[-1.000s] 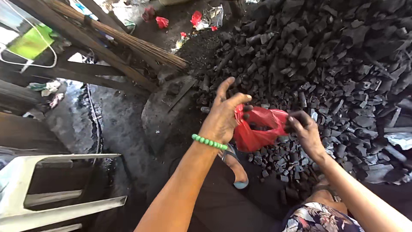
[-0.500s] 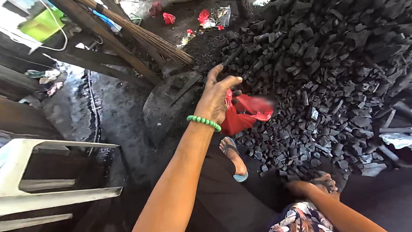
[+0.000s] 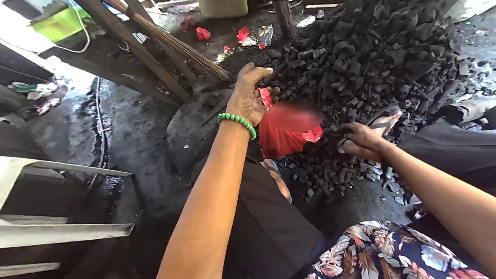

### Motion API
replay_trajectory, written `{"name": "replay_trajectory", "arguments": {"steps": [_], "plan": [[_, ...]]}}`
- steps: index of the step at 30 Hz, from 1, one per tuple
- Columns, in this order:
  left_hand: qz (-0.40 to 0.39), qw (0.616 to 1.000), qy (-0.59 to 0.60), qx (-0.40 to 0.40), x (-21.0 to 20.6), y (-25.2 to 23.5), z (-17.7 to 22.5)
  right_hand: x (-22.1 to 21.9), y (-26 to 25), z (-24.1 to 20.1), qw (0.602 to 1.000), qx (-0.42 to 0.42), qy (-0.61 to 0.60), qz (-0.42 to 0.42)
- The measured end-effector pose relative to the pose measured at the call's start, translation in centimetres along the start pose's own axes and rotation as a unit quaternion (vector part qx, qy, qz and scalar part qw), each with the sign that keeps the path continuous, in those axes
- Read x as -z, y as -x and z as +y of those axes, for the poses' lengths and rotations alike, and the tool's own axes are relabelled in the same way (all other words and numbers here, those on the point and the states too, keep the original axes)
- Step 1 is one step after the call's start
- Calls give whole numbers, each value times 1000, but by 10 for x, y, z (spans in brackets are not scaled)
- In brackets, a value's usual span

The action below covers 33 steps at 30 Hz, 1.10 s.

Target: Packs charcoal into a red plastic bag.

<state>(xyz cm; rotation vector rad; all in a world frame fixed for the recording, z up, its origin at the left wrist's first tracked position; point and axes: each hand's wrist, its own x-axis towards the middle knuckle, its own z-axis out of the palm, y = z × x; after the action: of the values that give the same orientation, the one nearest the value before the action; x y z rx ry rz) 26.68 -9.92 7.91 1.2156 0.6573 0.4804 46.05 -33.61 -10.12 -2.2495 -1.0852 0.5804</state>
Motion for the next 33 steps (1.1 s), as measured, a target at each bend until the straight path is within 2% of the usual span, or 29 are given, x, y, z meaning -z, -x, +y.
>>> {"name": "replay_trajectory", "arguments": {"steps": [2,4,6,7,8,10,12,14,16,18,20,22,24,26,30,31,33], "plan": [[5,1000,4,-2,2,1,2,8,1,-26,997,-69,-31,-3],[13,1000,1,-7,1,2,3,-3,6,-43,985,-153,-44,-67],[15,1000,6,-11,-2,2,6,-56,8,0,983,-130,-49,-117],[13,1000,11,-13,-4,2,7,-88,18,17,973,-134,-45,-183],[7,1000,11,-16,-6,1,8,-120,32,29,949,-153,-41,-272],[-9,1000,-2,-25,-5,-2,9,-172,65,33,868,-189,-35,-457],[-11,1000,-8,-27,1,-8,8,-209,103,33,806,-180,24,-563],[-1,1000,3,-8,10,-12,7,-222,124,29,751,-187,87,-627],[9,1000,16,6,15,-17,9,-219,121,26,710,-222,126,-656],[4,1000,13,16,17,-22,8,-216,120,32,683,-238,142,-676],[-7,1000,12,23,17,-27,7,-222,122,45,672,-190,122,-705],[-6,1000,13,26,13,-32,7,-231,121,57,680,-143,54,-717],[-10,1000,13,21,9,-35,8,-232,115,67,720,-168,-37,-673],[-27,999,9,16,5,-37,10,-224,103,73,778,-215,-99,-582],[-32,999,1,-8,0,-38,12,-184,59,76,909,-201,-101,-350],[-28,1000,-3,-12,1,-37,12,-174,51,75,934,-191,-92,-287],[-25,999,-15,-15,9,-37,12,-155,37,69,959,-168,-125,-192]]}}
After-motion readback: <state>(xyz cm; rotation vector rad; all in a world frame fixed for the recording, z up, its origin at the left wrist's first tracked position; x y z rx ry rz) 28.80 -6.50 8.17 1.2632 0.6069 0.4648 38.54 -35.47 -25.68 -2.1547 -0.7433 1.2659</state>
